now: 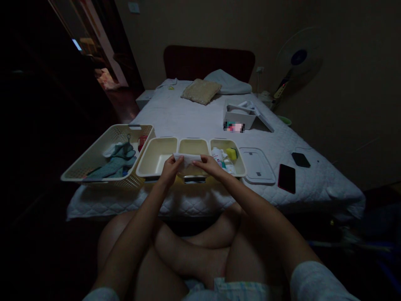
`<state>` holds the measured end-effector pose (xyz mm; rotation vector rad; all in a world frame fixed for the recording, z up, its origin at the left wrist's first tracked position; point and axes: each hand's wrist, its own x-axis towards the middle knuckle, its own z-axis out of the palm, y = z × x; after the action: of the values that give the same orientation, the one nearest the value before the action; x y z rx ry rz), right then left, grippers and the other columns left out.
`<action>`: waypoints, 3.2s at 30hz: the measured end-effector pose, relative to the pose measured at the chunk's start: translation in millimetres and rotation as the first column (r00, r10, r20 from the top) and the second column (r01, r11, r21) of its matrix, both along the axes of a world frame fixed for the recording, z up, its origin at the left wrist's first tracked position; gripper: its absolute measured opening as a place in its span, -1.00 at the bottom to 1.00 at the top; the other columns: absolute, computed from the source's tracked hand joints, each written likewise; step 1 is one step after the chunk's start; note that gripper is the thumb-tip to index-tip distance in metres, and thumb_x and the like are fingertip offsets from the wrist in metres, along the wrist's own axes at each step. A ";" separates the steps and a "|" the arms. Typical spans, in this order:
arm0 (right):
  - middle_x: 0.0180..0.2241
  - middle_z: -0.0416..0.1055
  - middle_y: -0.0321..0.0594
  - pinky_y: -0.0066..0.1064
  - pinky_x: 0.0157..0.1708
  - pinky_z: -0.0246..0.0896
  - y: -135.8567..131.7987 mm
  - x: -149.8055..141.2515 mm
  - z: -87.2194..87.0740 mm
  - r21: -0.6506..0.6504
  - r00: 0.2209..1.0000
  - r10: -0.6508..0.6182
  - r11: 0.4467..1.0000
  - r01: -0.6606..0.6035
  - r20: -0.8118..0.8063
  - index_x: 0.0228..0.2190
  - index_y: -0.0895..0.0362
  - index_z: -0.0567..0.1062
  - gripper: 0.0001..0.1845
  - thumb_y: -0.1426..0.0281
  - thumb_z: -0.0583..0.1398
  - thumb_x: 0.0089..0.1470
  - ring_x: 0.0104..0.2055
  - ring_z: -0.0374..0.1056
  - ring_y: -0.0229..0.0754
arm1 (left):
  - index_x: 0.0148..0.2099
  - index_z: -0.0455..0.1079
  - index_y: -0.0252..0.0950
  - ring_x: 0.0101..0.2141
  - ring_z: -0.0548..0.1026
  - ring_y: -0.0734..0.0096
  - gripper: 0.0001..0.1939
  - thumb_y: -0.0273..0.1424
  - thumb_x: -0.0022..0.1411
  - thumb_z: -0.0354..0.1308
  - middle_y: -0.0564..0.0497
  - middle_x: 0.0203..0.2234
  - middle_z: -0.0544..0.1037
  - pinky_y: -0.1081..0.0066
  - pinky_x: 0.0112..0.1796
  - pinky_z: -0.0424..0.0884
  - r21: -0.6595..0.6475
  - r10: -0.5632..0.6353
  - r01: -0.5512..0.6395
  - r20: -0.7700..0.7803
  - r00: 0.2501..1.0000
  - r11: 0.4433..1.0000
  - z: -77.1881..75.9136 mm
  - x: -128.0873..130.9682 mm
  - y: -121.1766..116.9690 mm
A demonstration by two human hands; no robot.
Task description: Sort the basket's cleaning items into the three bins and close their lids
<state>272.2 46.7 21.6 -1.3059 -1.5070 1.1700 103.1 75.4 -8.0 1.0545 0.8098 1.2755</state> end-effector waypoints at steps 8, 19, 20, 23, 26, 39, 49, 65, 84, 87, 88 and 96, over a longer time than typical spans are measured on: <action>-0.42 0.41 -0.31 -0.41 -0.32 0.16 6.4 -0.7 2.8 -0.011 0.960 -0.146 0.989 0.148 -0.238 -0.43 0.13 0.42 -0.71 0.21 0.25 -0.23 -0.38 0.28 -0.26 | -0.24 0.44 -0.37 -0.37 0.44 0.40 -0.56 -0.19 -0.16 0.32 -0.02 -0.38 0.55 0.40 -0.26 0.32 -0.038 -0.183 0.180 -0.107 0.977 0.983 -2.3 -3.7 -3.0; -0.54 0.37 -0.37 -0.46 -0.42 0.13 9.9 6.5 1.3 0.007 0.970 -0.104 0.994 0.108 -0.218 -0.51 0.16 0.47 -0.83 0.39 0.21 -0.30 -0.47 0.23 -0.31 | -0.25 0.47 -0.39 -0.43 0.43 0.44 -0.58 -0.24 -0.18 0.31 -0.01 -0.44 0.55 0.48 -0.39 0.33 0.031 -0.087 0.092 -0.127 0.988 0.995 -0.2 1.8 3.7; -0.55 0.37 -0.36 -0.45 -0.41 0.14 10.1 6.3 2.7 0.020 0.973 -0.104 0.994 0.110 -0.205 -0.53 0.16 0.49 -0.84 0.41 0.18 -0.31 -0.46 0.23 -0.30 | -0.31 0.48 -0.40 -0.48 0.41 0.47 -0.62 -0.25 -0.19 0.30 0.02 -0.50 0.53 0.49 -0.43 0.31 0.015 -0.076 0.079 -0.137 0.988 0.997 0.2 1.7 3.9; -0.49 0.39 -0.32 -0.41 -0.33 0.18 9.8 6.2 8.0 0.138 0.988 -0.028 0.989 0.050 -0.155 -0.60 0.15 0.52 -0.81 0.46 0.10 -0.33 -0.36 0.27 -0.25 | -0.46 0.49 -0.39 -0.56 0.38 0.50 -0.74 -0.31 -0.23 0.29 0.08 -0.64 0.48 0.49 -0.47 0.30 -0.013 -0.067 0.065 -0.159 0.985 0.998 1.4 -0.7 4.0; -0.43 0.39 -0.30 -0.40 -0.29 0.19 8.4 6.8 13.5 0.293 0.998 0.050 0.955 -0.037 -0.040 -0.66 0.13 0.52 -0.79 0.50 0.08 -0.33 -0.29 0.28 -0.23 | -0.49 0.50 -0.37 -0.55 0.41 0.43 -0.79 -0.34 -0.26 0.26 0.09 -0.67 0.47 0.42 -0.44 0.35 -0.009 -0.107 0.107 -0.128 0.986 0.994 5.0 -4.2 2.9; -0.30 0.40 -0.19 -0.41 -0.24 0.19 4.9 13.3 34.8 0.666 0.937 0.012 0.700 -0.256 0.348 -0.60 0.12 0.55 -0.72 0.63 0.08 -0.20 -0.24 0.31 -0.23 | -0.63 0.42 -0.33 -0.37 0.42 0.44 -0.74 -0.64 -0.23 -0.08 0.02 -0.49 0.48 0.44 -0.27 0.33 0.502 -0.009 0.174 -0.315 0.949 0.847 37.8 -14.9 -5.2; -0.30 0.39 -0.19 -0.44 -0.35 0.15 2.9 9.0 49.0 0.629 0.902 -0.096 0.748 -0.213 0.420 -0.56 0.09 0.54 -0.76 0.40 0.10 0.01 -0.36 0.25 -0.26 | -0.65 0.36 -0.32 -0.32 0.42 0.40 -0.82 -0.61 -0.13 0.01 -0.04 -0.34 0.49 0.46 -0.31 0.30 0.639 0.201 0.162 -0.456 0.867 0.752 48.7 -20.0 -7.9; -0.41 0.34 -0.23 -0.39 -0.27 0.14 17.1 18.9 33.5 0.393 0.967 0.084 0.902 -0.175 0.239 -0.66 0.16 0.49 -0.72 0.58 -0.01 -0.29 -0.31 0.26 -0.24 | -0.68 0.29 -0.34 -0.31 0.39 0.42 -0.81 -0.61 -0.24 -0.11 -0.02 -0.34 0.47 0.44 -0.24 0.30 0.508 0.134 0.101 -0.405 0.905 0.855 37.4 -27.3 -1.6; -0.38 0.24 -0.21 -0.42 -0.34 0.10 9.1 12.8 27.8 0.573 0.866 -0.092 0.783 -0.242 0.492 -0.64 0.15 0.41 -0.79 0.63 0.03 -0.28 -0.33 0.18 -0.25 | -0.61 0.35 -0.34 -0.31 0.35 0.44 -0.76 -0.63 -0.28 -0.12 -0.03 -0.30 0.39 0.49 -0.30 0.27 0.586 0.155 0.213 -0.514 0.844 0.782 31.8 -25.2 -3.2; -0.41 0.25 -0.23 -0.44 -0.39 0.07 6.8 10.3 28.6 0.549 0.876 -0.149 0.822 -0.148 0.459 -0.50 0.16 0.41 -0.79 0.59 0.04 -0.24 -0.38 0.15 -0.26 | -0.59 0.38 -0.32 -0.37 0.32 0.48 -0.76 -0.64 -0.24 -0.09 -0.01 -0.27 0.39 0.48 -0.33 0.26 0.616 0.209 0.244 -0.569 0.795 0.749 30.5 -25.6 -4.2; -0.42 0.25 -0.24 -0.44 -0.40 0.06 5.8 9.5 29.0 0.544 0.874 -0.169 0.830 -0.122 0.455 -0.46 0.16 0.41 -0.78 0.57 0.05 -0.23 -0.40 0.15 -0.26 | -0.59 0.38 -0.32 -0.38 0.32 0.48 -0.76 -0.64 -0.22 -0.08 0.00 -0.26 0.39 0.48 -0.33 0.25 0.621 0.234 0.249 -0.590 0.773 0.744 31.2 -25.6 -5.3; -0.38 0.24 -0.21 -0.41 -0.35 0.08 7.8 10.9 25.0 0.628 0.883 -0.175 0.762 -0.160 0.436 -0.57 0.14 0.41 -0.83 0.56 0.04 -0.16 -0.35 0.15 -0.24 | -0.44 0.45 -0.25 -0.39 0.32 0.44 -0.84 -0.47 0.04 0.04 0.04 -0.27 0.46 0.48 -0.33 0.24 0.612 0.320 0.181 -0.616 0.720 0.770 39.7 -22.6 -16.5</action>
<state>283.1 54.5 46.5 -1.1229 -2.0129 0.2202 80.5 58.9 31.7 2.1842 0.9977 1.2437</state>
